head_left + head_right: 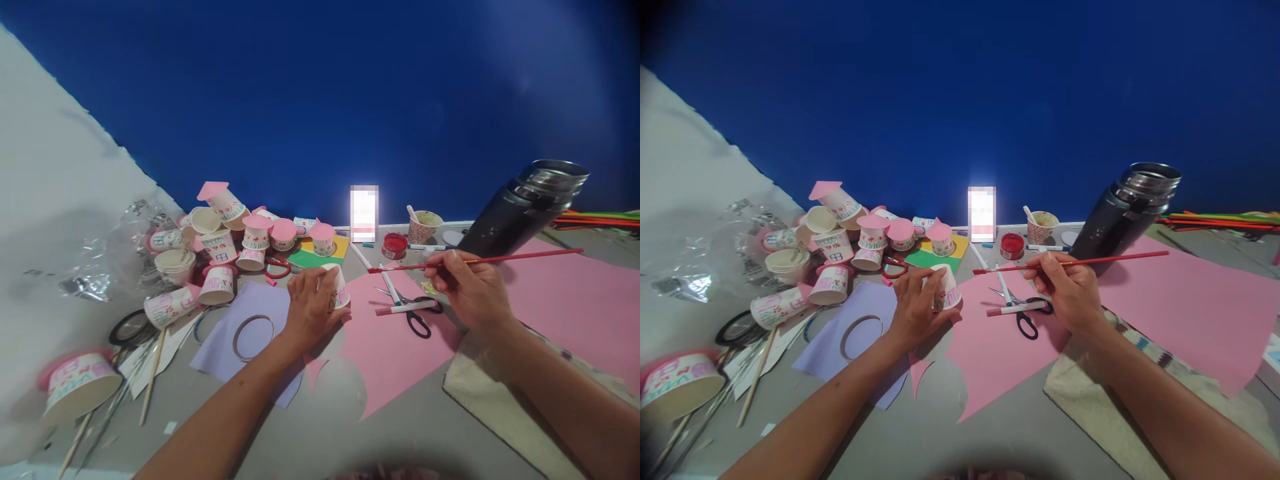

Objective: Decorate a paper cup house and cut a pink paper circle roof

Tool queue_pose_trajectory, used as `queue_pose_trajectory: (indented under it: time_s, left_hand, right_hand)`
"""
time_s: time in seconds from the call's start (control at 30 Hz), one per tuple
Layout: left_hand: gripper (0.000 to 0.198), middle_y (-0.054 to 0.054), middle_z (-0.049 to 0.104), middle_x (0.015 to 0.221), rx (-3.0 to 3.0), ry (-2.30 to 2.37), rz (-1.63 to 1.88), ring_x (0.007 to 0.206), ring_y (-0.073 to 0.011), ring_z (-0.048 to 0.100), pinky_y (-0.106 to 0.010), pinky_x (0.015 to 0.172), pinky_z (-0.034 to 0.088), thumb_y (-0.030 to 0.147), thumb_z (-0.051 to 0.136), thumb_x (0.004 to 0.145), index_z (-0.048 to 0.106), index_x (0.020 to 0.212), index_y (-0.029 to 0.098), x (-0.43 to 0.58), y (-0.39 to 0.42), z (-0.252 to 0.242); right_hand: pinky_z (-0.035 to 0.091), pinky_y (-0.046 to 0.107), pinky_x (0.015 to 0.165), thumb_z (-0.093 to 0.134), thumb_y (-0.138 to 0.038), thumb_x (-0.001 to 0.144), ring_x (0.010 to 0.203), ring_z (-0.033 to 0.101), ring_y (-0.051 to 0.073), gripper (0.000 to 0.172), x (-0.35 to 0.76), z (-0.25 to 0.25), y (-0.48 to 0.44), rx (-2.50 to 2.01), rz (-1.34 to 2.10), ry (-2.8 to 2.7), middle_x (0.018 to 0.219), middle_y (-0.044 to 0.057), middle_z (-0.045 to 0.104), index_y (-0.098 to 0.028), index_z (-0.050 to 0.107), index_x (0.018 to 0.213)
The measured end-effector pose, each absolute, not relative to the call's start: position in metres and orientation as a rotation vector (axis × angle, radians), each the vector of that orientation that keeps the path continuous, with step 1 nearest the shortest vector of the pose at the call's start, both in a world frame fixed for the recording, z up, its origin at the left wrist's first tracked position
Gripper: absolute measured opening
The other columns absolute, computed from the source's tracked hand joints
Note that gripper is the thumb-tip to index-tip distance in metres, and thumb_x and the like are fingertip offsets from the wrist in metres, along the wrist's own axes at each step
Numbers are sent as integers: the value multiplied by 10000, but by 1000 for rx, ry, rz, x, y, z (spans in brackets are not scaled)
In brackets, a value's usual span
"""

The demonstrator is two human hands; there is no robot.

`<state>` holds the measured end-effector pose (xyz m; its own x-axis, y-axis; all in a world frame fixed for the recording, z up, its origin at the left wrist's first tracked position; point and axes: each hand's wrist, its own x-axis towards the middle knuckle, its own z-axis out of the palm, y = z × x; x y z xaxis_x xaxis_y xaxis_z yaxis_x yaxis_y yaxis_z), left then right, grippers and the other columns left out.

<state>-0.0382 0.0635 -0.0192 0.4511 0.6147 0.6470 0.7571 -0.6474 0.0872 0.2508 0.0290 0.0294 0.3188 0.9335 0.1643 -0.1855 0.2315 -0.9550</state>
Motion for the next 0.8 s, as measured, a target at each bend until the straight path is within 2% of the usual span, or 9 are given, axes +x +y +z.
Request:
queue_pose_trajectory:
  time_s: [0.07,0.13,0.27,0.37,0.53,0.63,0.8]
  left_hand:
    - [788,-170,577,1281,-2583,-1123,-896,1208,-368,523,-532,1038,419,359,853,803,468,1467,184,-39,63,-16]
    - [773,-176,559,1333,-2713,-1054,-822,1265,-371,492,-548,1075,417,239,786,828,429,1511,184,-42,64,-11]
    - [892,-166,487,1433,-2892,-1025,-750,1356,-353,442,-563,1132,431,10,619,766,348,1581,250,-52,68,1]
    - [923,-164,463,1437,-2918,-1079,-726,1355,-341,458,-544,1115,477,-16,595,754,332,1592,270,-59,73,5]
    - [828,-135,532,1309,-2727,-1080,-847,1228,-318,527,-517,1040,522,-29,572,797,383,1544,275,-57,78,-3]
    - [776,-150,543,1260,-2611,-1084,-884,1210,-345,519,-542,1006,512,-68,551,797,429,1503,230,-49,72,-10]
    - [714,-134,566,1200,-2469,-1016,-865,1211,-324,532,-504,1044,465,-80,555,813,487,1458,219,-40,65,-20]
  right_hand:
    - [421,218,459,864,-639,748,501,521,86,446,251,27,29,-1040,944,-944,662,31,705,-198,806,783]
    - [410,218,457,848,-630,774,509,525,89,436,251,24,30,-1038,949,-972,679,32,709,-197,805,797]
    - [397,219,448,837,-613,792,514,510,93,417,250,21,32,-1048,972,-965,682,28,703,-198,794,793]
    - [403,214,447,866,-608,752,503,499,87,422,249,20,34,-1045,997,-924,656,21,690,-194,787,771]
    - [359,202,411,869,-590,744,502,498,89,418,249,17,40,-1052,959,-877,690,29,708,-189,782,823]
    - [354,195,406,819,-593,790,516,498,90,419,251,15,44,-1104,815,-893,743,35,724,-188,763,884]
    - [412,217,441,704,-548,891,535,541,113,368,256,14,49,-1229,601,-1009,784,46,750,-187,747,950]
